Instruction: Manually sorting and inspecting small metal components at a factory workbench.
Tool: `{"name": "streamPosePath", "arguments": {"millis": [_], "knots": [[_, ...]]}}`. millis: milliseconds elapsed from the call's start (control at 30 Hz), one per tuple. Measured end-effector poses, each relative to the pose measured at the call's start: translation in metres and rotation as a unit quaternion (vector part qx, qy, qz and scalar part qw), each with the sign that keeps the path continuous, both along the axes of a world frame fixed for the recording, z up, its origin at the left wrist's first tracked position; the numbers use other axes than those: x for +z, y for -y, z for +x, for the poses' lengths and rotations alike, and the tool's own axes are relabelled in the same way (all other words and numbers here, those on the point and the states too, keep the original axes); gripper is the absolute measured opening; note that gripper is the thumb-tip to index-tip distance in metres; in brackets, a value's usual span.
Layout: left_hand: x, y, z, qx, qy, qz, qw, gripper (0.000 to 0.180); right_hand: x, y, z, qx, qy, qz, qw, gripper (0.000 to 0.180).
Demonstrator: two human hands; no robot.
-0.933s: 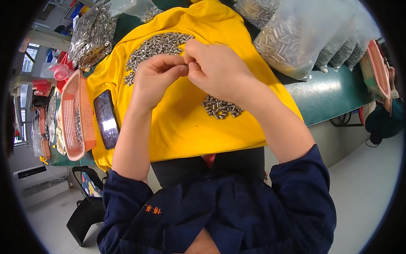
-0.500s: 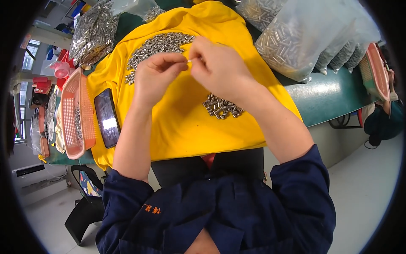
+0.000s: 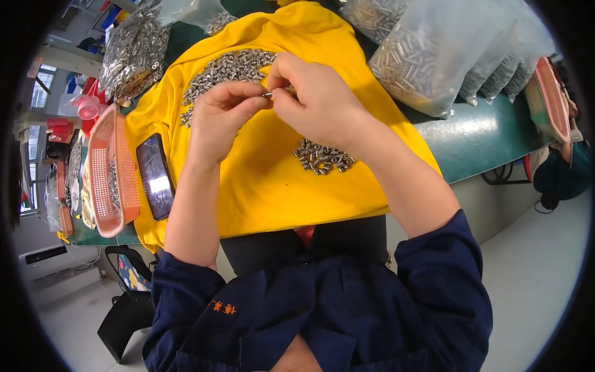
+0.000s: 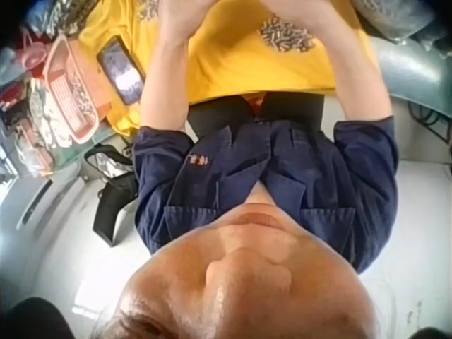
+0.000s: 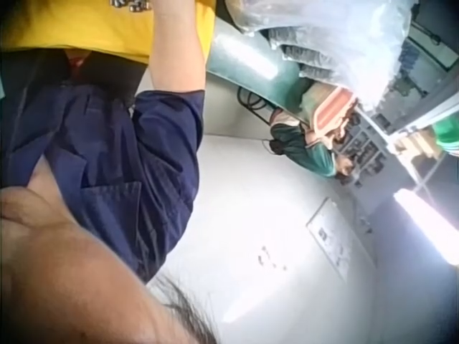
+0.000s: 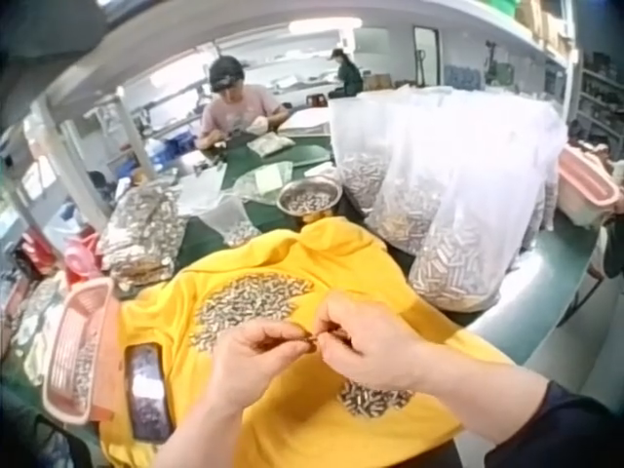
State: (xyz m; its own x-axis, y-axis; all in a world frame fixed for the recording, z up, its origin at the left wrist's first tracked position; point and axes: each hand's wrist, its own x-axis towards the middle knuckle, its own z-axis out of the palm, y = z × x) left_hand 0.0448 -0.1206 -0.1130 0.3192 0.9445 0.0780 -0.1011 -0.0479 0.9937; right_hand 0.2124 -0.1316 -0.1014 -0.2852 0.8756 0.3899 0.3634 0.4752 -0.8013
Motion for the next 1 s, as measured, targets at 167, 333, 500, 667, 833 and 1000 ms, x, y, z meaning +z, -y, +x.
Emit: {"name": "streamPosePath", "arguments": {"millis": [167,333,500,667,833,1000], "knots": [[0.0,0.0,0.001,0.009,-0.033,0.016,0.999,0.009,0.005,0.004,-0.005,-0.014,0.049,0.007,0.999,0.007],[-0.001,0.001,0.002,0.014,-0.011,0.014,1.0,0.01,0.004,0.005,-0.007,-0.019,0.026,0.005,0.999,0.006],[-0.001,-0.003,-0.007,-0.032,0.068,-0.08,0.994,0.007,0.005,0.003,0.002,0.01,0.064,0.072,0.995,0.005],[0.005,-0.015,-0.018,0.02,0.037,-0.112,0.993,0.009,0.018,-0.001,0.016,-0.07,-0.04,0.052,0.995,0.007],[0.009,-0.026,-0.003,-0.006,-0.053,-0.055,0.997,0.012,0.012,-0.004,0.013,-0.078,-0.066,0.031,0.994,0.005],[0.023,-0.035,0.007,-0.017,-0.074,-0.039,0.996,0.012,0.017,-0.006,0.02,-0.061,-0.053,0.011,0.997,0.005]]}}
